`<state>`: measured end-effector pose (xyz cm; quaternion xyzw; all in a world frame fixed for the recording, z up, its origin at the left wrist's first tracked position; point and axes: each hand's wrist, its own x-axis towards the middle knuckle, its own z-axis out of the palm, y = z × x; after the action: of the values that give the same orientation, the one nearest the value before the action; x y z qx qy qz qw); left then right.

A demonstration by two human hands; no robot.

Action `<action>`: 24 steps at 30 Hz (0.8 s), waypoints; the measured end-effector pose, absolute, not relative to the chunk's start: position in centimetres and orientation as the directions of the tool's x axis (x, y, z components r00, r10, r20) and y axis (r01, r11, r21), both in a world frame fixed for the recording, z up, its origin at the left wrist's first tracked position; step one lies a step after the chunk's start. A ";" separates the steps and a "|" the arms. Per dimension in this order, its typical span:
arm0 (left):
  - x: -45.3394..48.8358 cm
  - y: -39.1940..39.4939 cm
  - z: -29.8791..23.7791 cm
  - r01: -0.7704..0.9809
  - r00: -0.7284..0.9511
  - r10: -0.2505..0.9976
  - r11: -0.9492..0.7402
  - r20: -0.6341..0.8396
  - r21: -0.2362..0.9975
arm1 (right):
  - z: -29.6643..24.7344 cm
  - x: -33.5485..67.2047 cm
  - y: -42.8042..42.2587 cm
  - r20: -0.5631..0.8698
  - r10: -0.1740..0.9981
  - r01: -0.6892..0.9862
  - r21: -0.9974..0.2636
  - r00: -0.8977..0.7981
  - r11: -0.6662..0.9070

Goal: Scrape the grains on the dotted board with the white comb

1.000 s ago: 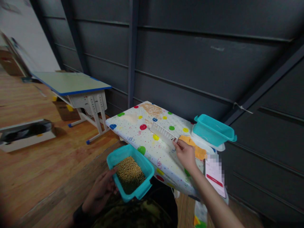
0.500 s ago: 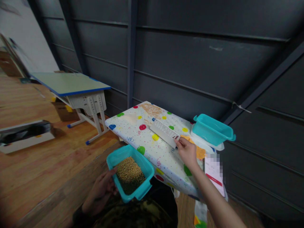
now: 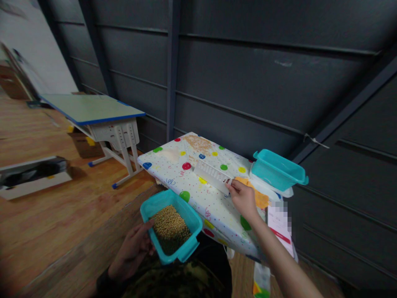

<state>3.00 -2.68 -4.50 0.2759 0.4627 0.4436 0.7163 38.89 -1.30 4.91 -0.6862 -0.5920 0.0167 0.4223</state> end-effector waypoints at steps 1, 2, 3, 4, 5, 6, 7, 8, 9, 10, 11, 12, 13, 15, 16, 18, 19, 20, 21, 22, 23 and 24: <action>3.0 -2.7 -4.5 -0.380 0.177 0.892 0.453 -0.417 0.807 | 4.9 39.0 -1.5 0.476 0.829 0.801 -0.595 0.293 0.059; 3.1 -2.8 -4.5 -0.380 0.179 0.891 0.453 -0.416 0.806 | 4.9 39.0 -1.6 0.475 0.831 0.802 -0.594 0.289 0.061; 3.1 -2.9 -4.4 -0.380 0.181 0.890 0.456 -0.418 0.805 | 4.8 39.1 -1.9 0.475 0.832 0.800 -0.596 0.288 0.063; 3.1 -2.9 -4.3 -0.381 0.185 0.888 0.460 -0.421 0.802 | 4.8 39.1 -2.1 0.475 0.831 0.797 -0.600 0.290 0.065; 3.1 -3.0 -4.1 -0.382 0.186 0.886 0.464 -0.425 0.799 | 4.7 39.2 -2.3 0.476 0.829 0.794 -0.604 0.294 0.064; 3.2 -3.0 -4.0 -0.384 0.187 0.884 0.467 -0.428 0.797 | 4.7 39.2 -2.5 0.475 0.827 0.791 -0.608 0.301 0.062; 3.2 -3.1 -3.9 -0.386 0.191 0.882 0.471 -0.430 0.794 | 4.6 39.2 -2.7 0.473 0.826 0.788 -0.613 0.308 0.058; 3.3 -3.1 -3.8 -0.387 0.193 0.880 0.475 -0.434 0.790 | 4.5 39.2 -2.9 0.468 0.826 0.784 -0.619 0.314 0.053; 3.4 -3.1 -3.8 -0.390 0.195 0.878 0.479 -0.438 0.786 | 4.5 39.1 -3.1 0.464 0.826 0.778 -0.626 0.320 0.050; 3.5 -3.2 -3.8 -0.394 0.194 0.875 0.483 -0.443 0.782 | 4.4 39.0 -3.4 0.460 0.826 0.771 -0.634 0.324 0.051; 3.6 -3.2 -3.8 -0.400 0.195 0.873 0.487 -0.447 0.777 | 4.4 38.9 -3.6 0.457 0.828 0.764 -0.642 0.326 0.054; 3.7 -3.2 -3.9 -0.405 0.197 0.871 0.490 -0.450 0.772 | 4.5 38.8 -3.8 0.455 0.830 0.759 -0.648 0.324 0.059; 3.8 -3.2 -3.9 -0.409 0.200 0.870 0.492 -0.450 0.769 | 4.5 38.6 -4.0 0.452 0.833 0.757 -0.650 0.319 0.063; 4.0 -3.3 -4.1 -0.408 0.216 0.867 0.497 -0.448 0.766 | 4.8 38.1 -4.5 0.445 0.843 0.760 -0.647 0.301 0.071; 4.1 -3.3 -4.2 -0.409 0.224 0.867 0.498 -0.445 0.765 | 4.9 37.7 -4.7 0.442 0.849 0.762 -0.644 0.290 0.074; 4.2 -3.4 -4.3 -0.414 0.241 0.867 0.498 -0.436 0.762 | 5.3 36.7 -5.3 0.439 0.856 0.762 -0.642 0.273 0.086; 4.3 -3.4 -4.4 -0.418 0.250 0.868 0.497 -0.429 0.761 | 5.4 36.1 -5.7 0.438 0.858 0.760 -0.644 0.266 0.093; 4.3 -3.5 -4.5 -0.422 0.257 0.869 0.494 -0.423 0.760 | 5.5 35.4 -6.1 0.438 0.860 0.757 -0.646 0.261 0.099; 4.3 -3.5 -4.5 -0.423 0.263 0.871 0.491 -0.416 0.761 | 5.6 34.6 -6.6 0.440 0.861 0.756 -0.646 0.256 0.105; 4.3 -3.5 -4.5 -0.422 0.268 0.872 0.489 -0.410 0.764 | 5.7 33.7 -7.1 0.444 0.860 0.758 -0.642 0.250 0.111; 4.2 -3.6 -4.4 -0.420 0.269 0.873 0.486 -0.406 0.767 | 5.7 32.8 -7.7 0.454 0.857 0.765 -0.633 0.242 0.119; 4.2 -3.6 -4.4 -0.419 0.269 0.875 0.483 -0.403 0.769 | 5.7 32.0 -8.2 0.472 0.852 0.777 -0.616 0.228 0.133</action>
<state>4.19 -3.61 -4.39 0.2689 0.4233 0.4314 0.7499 31.97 -8.20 5.69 -0.6568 -0.6197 0.0440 0.4273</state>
